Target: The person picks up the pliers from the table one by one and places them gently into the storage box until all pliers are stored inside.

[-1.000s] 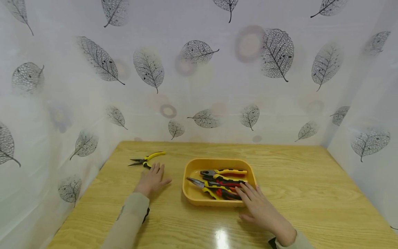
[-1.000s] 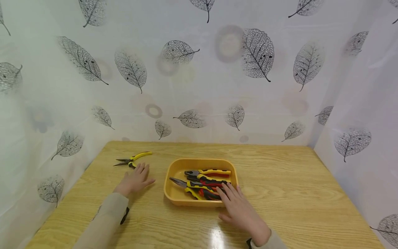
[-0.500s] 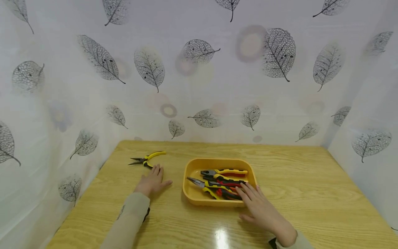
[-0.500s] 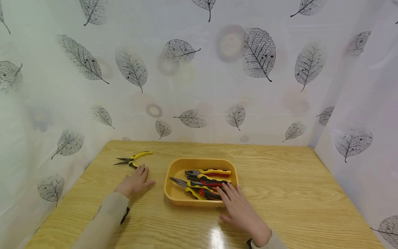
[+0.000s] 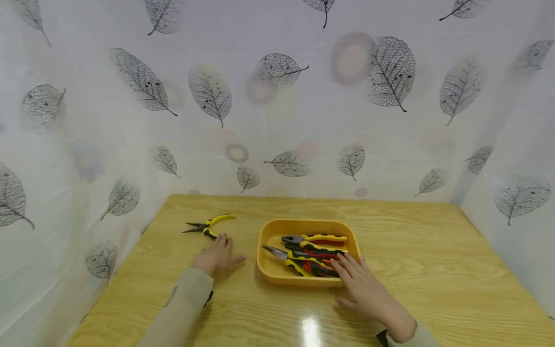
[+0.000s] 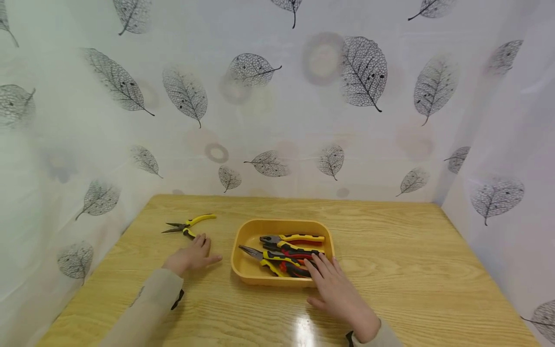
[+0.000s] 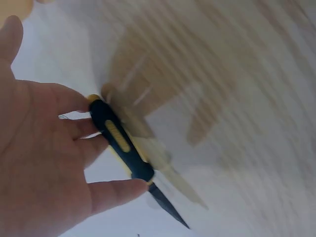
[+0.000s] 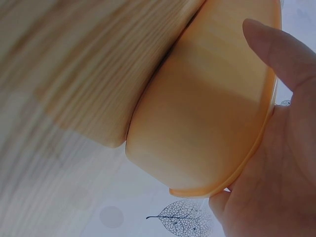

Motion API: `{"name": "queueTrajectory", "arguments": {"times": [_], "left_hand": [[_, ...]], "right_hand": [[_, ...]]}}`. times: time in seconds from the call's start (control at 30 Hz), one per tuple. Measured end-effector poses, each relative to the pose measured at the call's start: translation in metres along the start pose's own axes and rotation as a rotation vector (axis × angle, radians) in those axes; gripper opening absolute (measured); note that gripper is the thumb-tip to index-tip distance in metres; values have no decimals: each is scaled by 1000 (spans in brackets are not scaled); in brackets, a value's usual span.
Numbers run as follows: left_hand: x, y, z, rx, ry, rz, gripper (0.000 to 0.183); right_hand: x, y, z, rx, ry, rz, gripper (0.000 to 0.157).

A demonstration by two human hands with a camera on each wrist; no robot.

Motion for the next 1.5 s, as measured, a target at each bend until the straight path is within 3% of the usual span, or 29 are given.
{"name": "queueTrajectory", "arguments": {"times": [0.33,0.67,0.83,0.93,1.13,1.27,1.5], "left_hand": [[-11,-6,13,-2,58,-58,86],[-22,-5,26,82,48,-85,90],[-22,-1,27,154,-6,-65,89],[-19,4,27,175,-68,-47,87],[-6,19,19,86,-165,49,89],[5,29,6,87,-166,104,90],[17,32,-9,58,-137,58,98]], "right_hand": [[1,0,1,7,-12,-26,82],[0,-2,3,-13,-11,-18,81],[1,-1,1,0,-12,-19,81],[0,0,0,1,-13,-15,82],[0,1,1,-10,-13,-12,83],[0,1,2,-20,-4,-1,83],[0,-1,1,-15,3,4,83]]}}
Point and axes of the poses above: each hand's wrist, its own x-axis towards the middle knuckle, its own y-axis out of the back of the hand, z = x × y, the point moved 8 cm from there along x, towards the middle knuckle, and after that the axes turned 2 degrees about z, right-handed, at the moved point
